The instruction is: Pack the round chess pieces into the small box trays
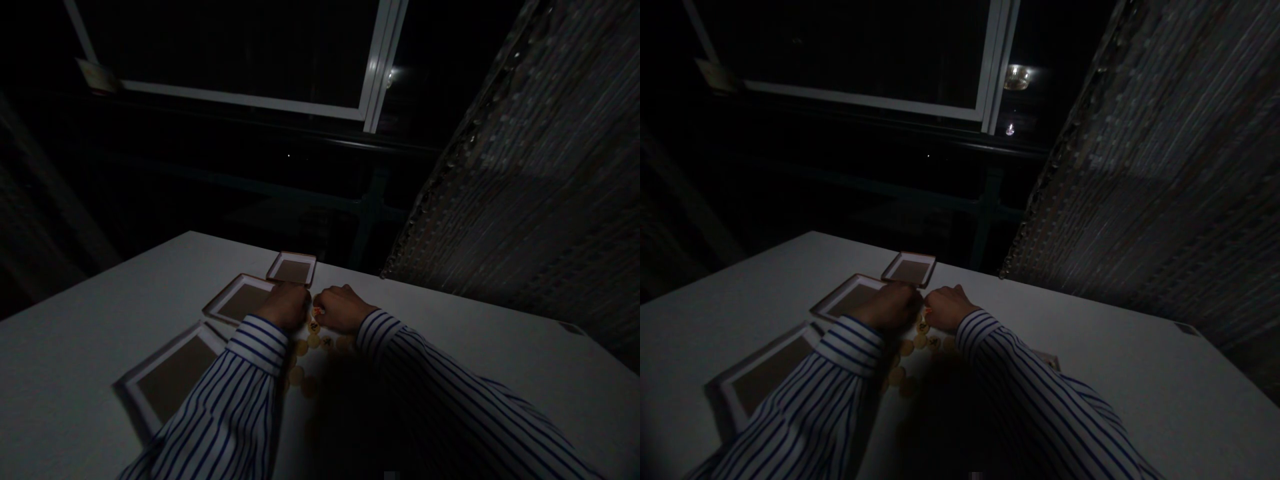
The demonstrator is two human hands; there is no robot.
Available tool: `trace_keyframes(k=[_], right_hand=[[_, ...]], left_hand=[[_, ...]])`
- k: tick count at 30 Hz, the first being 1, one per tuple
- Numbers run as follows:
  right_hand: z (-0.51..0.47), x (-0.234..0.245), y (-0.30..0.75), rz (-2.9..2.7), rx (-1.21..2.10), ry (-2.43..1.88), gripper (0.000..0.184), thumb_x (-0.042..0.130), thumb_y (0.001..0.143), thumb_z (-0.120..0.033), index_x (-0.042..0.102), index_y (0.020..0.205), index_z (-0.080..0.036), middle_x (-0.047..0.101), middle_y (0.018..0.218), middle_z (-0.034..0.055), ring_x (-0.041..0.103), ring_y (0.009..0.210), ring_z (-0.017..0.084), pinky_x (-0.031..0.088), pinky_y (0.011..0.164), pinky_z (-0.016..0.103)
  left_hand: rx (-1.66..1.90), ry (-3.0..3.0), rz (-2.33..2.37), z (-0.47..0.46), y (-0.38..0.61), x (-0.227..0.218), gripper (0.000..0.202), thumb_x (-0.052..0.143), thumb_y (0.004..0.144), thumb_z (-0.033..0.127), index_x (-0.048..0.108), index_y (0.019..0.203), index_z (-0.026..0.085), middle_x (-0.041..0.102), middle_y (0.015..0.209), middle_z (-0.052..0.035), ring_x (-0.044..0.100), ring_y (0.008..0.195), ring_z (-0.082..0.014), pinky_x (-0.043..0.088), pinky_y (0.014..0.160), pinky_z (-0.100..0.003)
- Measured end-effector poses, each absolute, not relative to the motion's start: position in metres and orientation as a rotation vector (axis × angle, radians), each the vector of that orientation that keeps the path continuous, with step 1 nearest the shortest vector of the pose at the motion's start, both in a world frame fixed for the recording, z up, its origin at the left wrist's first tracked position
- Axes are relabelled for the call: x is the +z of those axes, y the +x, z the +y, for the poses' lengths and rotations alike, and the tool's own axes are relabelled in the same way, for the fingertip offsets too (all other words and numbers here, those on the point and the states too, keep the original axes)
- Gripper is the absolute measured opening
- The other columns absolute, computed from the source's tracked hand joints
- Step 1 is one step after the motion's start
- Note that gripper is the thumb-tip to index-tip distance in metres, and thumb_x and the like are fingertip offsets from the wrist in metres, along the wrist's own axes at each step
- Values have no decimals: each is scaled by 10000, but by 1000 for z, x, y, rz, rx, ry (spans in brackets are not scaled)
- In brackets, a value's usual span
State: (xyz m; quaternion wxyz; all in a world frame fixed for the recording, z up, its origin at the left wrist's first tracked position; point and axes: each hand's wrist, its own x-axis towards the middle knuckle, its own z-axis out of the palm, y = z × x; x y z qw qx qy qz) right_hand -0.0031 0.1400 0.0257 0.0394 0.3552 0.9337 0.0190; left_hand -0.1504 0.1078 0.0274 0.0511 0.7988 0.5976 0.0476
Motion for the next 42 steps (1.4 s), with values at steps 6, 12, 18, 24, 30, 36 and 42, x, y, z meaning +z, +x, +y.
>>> trace_keyframes(k=[6,12,18,24,30,36,42], right_hand=[[136,28,0,2952,143,1124,215,451,732,-290,569,868,-173,602,911,89,511,871,229,327,693,336],[132,33,5,3066,172,1184,221,454,758,-274,502,947,-170,577,914,68,473,872,212,298,716,335],[123,41,10,3145,224,1188,235,451,775,-252,473,987,-152,556,920,74,445,886,202,273,738,328],[114,52,15,3163,188,1241,256,462,771,-257,462,1004,-150,551,930,73,450,888,193,270,738,314],[110,59,24,3224,147,1256,282,466,775,-285,451,1022,-151,560,927,69,465,878,191,278,744,311],[105,64,32,3225,150,1289,301,470,782,-308,441,1034,-146,565,932,75,471,876,197,283,734,319],[97,71,38,3224,154,1320,280,469,794,-306,458,1025,-149,572,919,73,483,867,191,287,723,312]], left_hand=[[180,2439,1890,110,-150,28,217,457,689,164,631,819,171,643,914,-121,588,858,-228,427,718,-308],[230,2443,1921,106,-150,33,307,404,705,147,612,929,181,643,934,-118,590,872,-231,429,721,-316],[448,2307,1856,105,-150,38,314,394,759,234,607,984,179,646,975,-103,582,917,-201,409,777,-279],[662,2167,1694,105,-146,45,322,383,782,289,636,931,159,666,913,-83,594,856,-196,416,731,-266],[730,2086,1481,101,-142,52,341,382,781,334,653,857,142,675,823,-39,595,741,-170,420,688,-253],[774,1999,1359,100,-138,52,333,424,760,362,650,834,129,670,791,-26,585,738,-162,429,679,-245],[826,1940,1260,100,-133,52,285,460,755,322,639,864,129,670,807,-35,588,791,-165,432,732,-264]])
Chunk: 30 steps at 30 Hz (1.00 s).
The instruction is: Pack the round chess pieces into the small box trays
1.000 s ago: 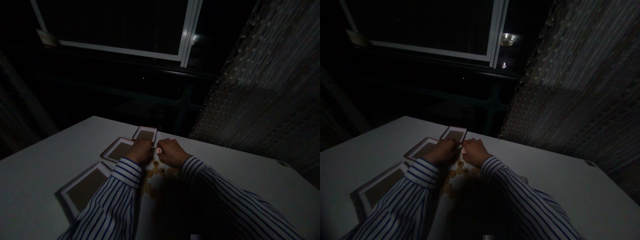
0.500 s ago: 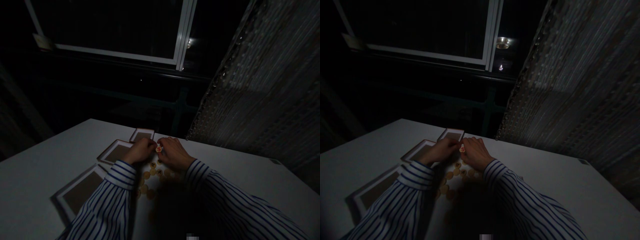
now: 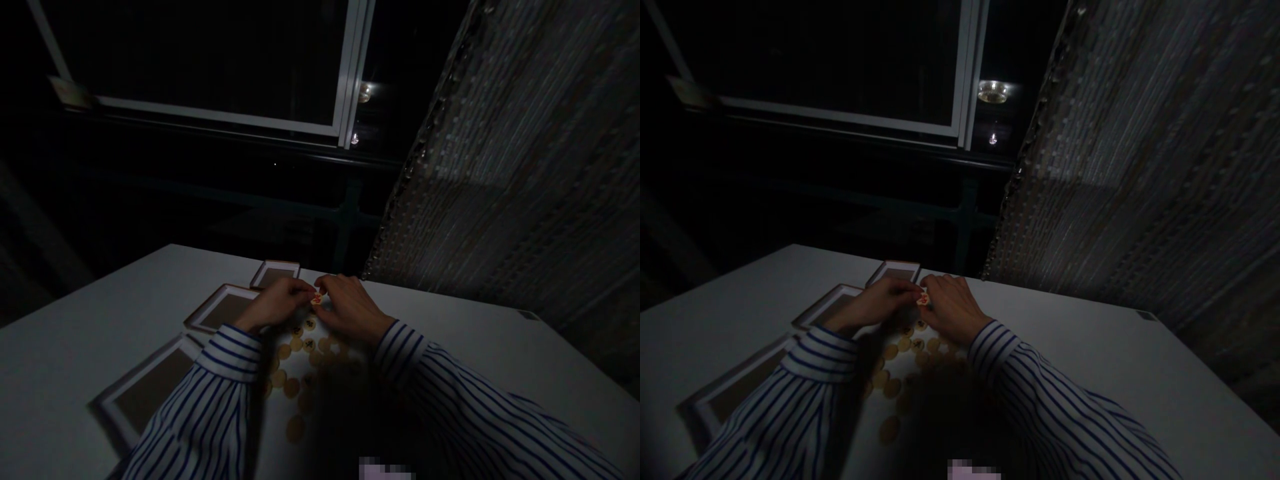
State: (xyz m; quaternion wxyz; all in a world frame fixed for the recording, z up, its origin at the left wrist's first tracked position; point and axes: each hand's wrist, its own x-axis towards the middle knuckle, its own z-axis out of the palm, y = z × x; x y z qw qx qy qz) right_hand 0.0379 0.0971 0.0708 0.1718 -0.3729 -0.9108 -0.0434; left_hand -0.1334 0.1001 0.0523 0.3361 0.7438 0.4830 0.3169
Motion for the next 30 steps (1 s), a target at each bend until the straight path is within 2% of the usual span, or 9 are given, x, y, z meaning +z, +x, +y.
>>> trace_keyframes(k=[12,24,30], right_hand=[[76,85,72,-2419,-42,-1099,380,535,747,-360,455,1055,-151,577,922,49,506,854,171,329,743,305],[51,84,105,-2289,31,-1109,260,514,762,-287,485,992,-168,587,890,34,523,849,161,342,782,311],[41,74,121,-2202,68,-1111,186,495,774,-250,507,945,-177,593,838,20,526,812,153,346,772,304]], left_hand=[[861,1945,1240,81,-116,75,260,459,768,299,632,876,138,672,871,-38,593,824,-161,442,748,-262],[866,2019,1276,59,-91,70,304,433,792,348,621,925,149,657,953,-53,579,878,-170,426,799,-283],[904,2043,1300,47,-74,66,281,441,796,340,631,927,179,662,954,-30,578,900,-163,413,812,-264]])
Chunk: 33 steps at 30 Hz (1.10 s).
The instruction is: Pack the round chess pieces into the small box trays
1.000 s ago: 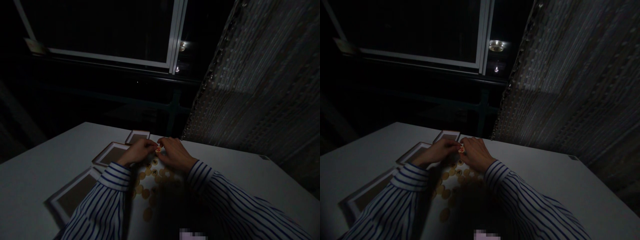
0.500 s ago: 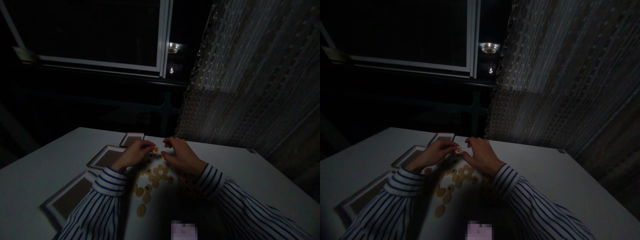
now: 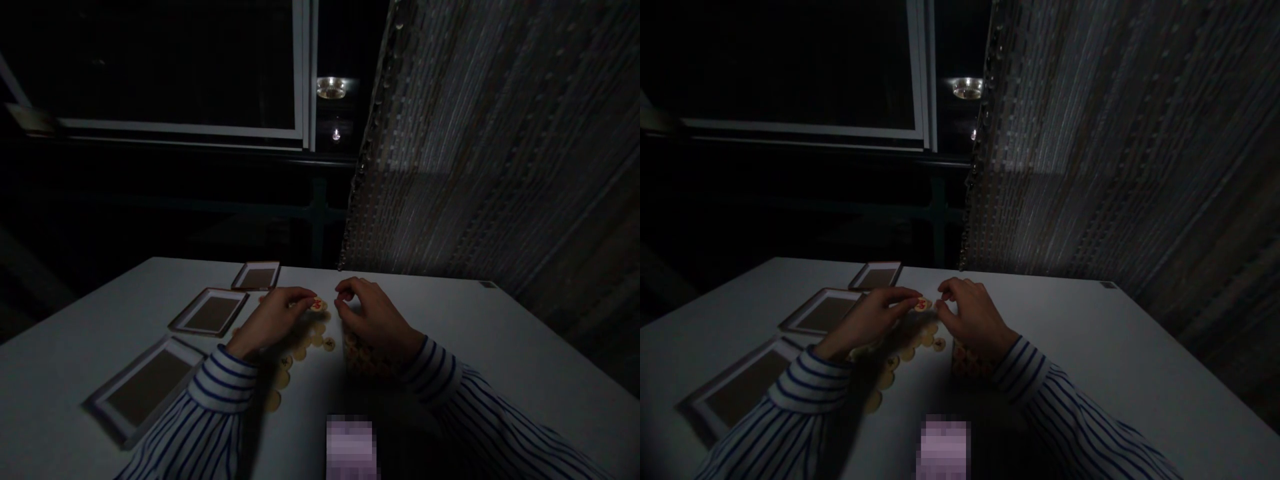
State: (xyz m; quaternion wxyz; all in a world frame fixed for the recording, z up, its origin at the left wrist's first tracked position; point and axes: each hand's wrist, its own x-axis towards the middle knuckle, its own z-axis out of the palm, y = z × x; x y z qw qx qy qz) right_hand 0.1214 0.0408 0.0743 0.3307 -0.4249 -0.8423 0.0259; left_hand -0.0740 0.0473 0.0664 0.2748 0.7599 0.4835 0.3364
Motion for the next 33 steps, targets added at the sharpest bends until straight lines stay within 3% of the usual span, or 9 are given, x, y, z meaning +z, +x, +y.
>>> trace_keyframes(k=[26,33], right_hand=[[16,28,184,-1938,208,-1201,133,473,778,-210,537,889,-174,598,820,37,547,759,151,433,716,294],[20,13,197,-2005,175,-1166,143,448,796,-222,574,846,-175,617,792,61,546,738,169,439,667,307]], left_hand=[[1181,1843,1356,20,-10,18,311,452,788,374,632,966,193,648,1007,-35,569,967,-180,406,892,-316],[1217,1759,1372,16,2,-1,276,467,791,337,633,959,194,661,959,-39,591,909,-167,443,848,-312]])
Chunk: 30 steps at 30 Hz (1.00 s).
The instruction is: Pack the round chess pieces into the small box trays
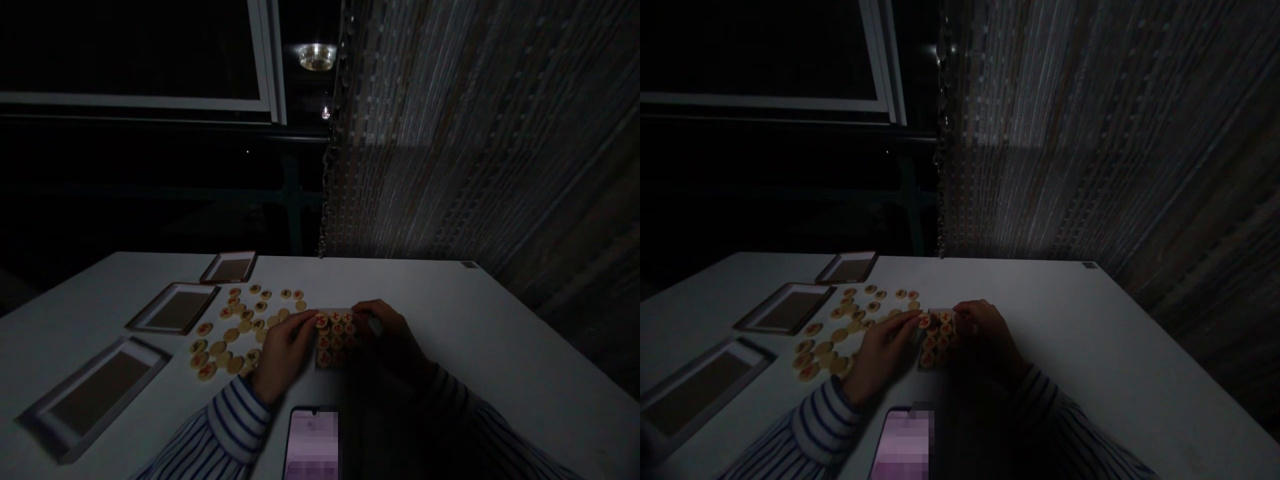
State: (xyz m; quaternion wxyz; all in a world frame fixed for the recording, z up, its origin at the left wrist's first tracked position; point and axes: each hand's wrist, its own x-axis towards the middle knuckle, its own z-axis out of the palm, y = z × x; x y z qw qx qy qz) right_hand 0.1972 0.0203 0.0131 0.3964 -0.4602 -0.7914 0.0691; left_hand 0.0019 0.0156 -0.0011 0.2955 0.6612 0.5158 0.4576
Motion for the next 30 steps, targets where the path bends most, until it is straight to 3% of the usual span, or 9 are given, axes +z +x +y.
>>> trace_keyframes(k=[7,14,24,30], right_hand=[[24,-3,195,-1960,310,-1168,147,467,785,-250,565,880,-197,609,792,65,560,681,162,455,580,287],[19,-10,193,-1816,524,-1285,164,493,781,-283,561,898,-191,617,843,73,578,715,167,477,611,304],[19,-2,193,-1949,437,-1126,196,503,775,-220,564,957,-179,614,895,76,565,816,179,463,718,342],[16,3,189,-1921,678,-935,236,501,793,-234,550,1024,-224,614,1013,60,572,909,167,467,781,336]], left_hand=[[1242,1638,1409,15,6,-8,245,498,777,333,642,938,217,670,926,-30,605,869,-161,465,816,-313],[1286,1645,1396,12,9,-13,220,513,774,308,648,924,220,669,919,-17,600,865,-148,468,805,-279],[1290,1603,1372,5,17,-14,230,520,769,319,647,924,206,671,907,-20,606,837,-143,473,778,-263],[1302,1560,1346,5,19,-15,232,525,757,317,650,917,204,677,905,-22,610,844,-157,476,783,-276]])
